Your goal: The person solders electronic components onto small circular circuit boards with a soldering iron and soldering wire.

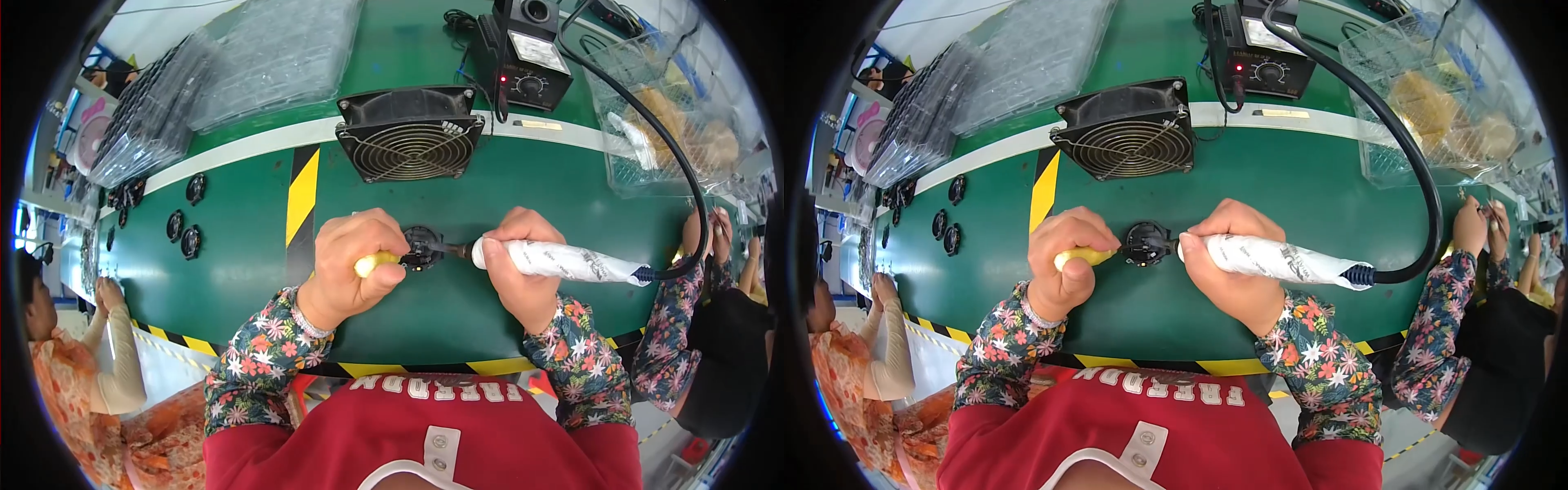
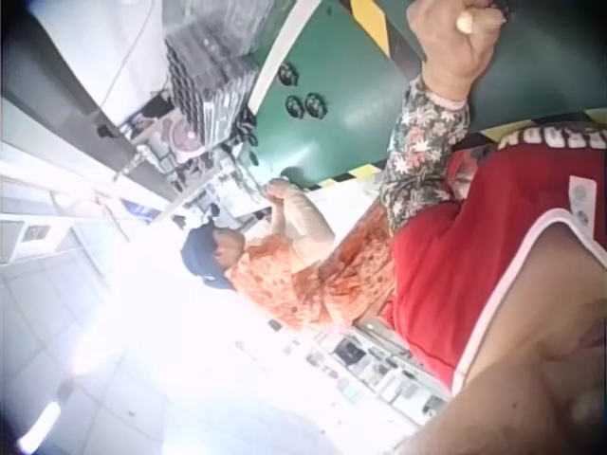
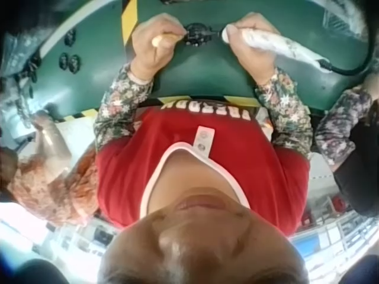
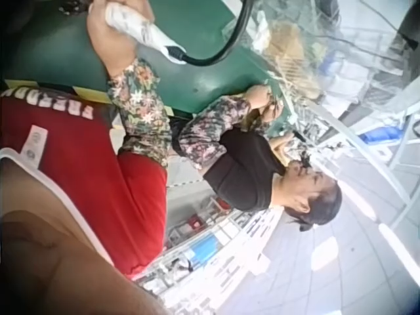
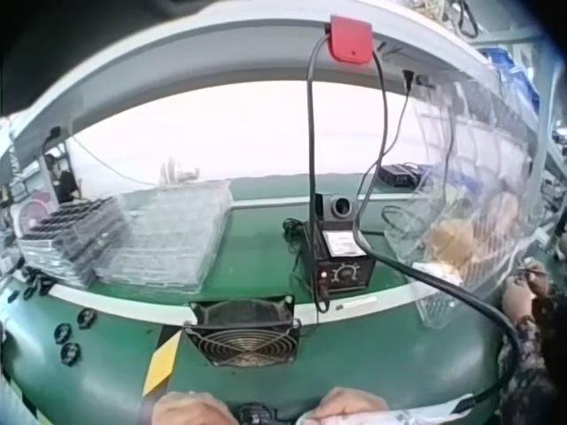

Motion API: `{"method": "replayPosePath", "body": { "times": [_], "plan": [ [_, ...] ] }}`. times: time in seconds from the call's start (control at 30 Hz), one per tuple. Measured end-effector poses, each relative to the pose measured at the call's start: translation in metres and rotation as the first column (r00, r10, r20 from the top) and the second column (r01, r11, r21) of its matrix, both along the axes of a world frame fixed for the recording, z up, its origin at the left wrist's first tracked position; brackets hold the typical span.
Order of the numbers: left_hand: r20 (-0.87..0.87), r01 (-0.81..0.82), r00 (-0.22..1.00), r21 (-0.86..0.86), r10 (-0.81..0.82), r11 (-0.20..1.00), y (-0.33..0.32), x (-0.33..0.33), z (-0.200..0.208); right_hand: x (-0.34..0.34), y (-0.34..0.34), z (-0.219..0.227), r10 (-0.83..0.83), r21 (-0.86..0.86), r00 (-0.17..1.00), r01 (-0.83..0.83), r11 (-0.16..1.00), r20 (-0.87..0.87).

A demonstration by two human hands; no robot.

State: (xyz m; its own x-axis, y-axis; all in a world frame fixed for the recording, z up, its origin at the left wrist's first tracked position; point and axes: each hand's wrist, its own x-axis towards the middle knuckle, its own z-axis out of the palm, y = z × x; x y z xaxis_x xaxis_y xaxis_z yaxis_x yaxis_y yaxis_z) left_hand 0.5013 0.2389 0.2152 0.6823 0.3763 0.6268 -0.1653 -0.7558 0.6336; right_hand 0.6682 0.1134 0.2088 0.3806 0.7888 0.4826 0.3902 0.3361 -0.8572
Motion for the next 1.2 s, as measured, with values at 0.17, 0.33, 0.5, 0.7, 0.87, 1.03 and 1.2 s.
{"method": "replayPosePath", "body": {
  "times": [0.17,0.33,0.5,0.7,0.87,1.03,1.2],
  "plan": [
    [0.010,0.047,0.999,-0.012,-0.047,0.999,0.003,0.004,0.000,0.000,0.002,-0.001,-0.015,-0.013,1.000,0.015,1.000,0.001],
    [0.031,0.084,0.996,0.016,-0.085,0.996,0.006,0.005,-0.002,0.000,0.003,0.002,0.013,-0.036,0.998,-0.012,0.999,0.055],
    [0.102,0.117,0.987,0.032,-0.120,0.993,0.009,0.004,-0.008,0.002,0.004,0.001,0.015,-0.015,0.996,-0.013,1.000,0.093],
    [0.111,0.145,0.983,0.035,-0.148,0.989,0.010,0.002,-0.009,0.006,0.003,0.000,-0.013,-0.030,0.999,0.014,0.999,0.039],
    [0.106,0.148,0.983,0.057,-0.153,0.987,0.012,0.001,-0.008,0.005,0.003,0.001,0.010,-0.028,1.000,-0.010,1.000,0.008],
    [0.106,0.143,0.984,0.035,-0.146,0.989,0.011,0.002,-0.007,0.004,0.004,0.002,0.001,-0.039,1.000,0.000,0.999,0.027],
    [-0.001,0.113,0.994,0.034,-0.113,0.993,0.008,0.000,-0.002,0.003,0.004,0.002,0.039,-0.048,0.998,-0.037,0.998,0.046]
  ]
}}
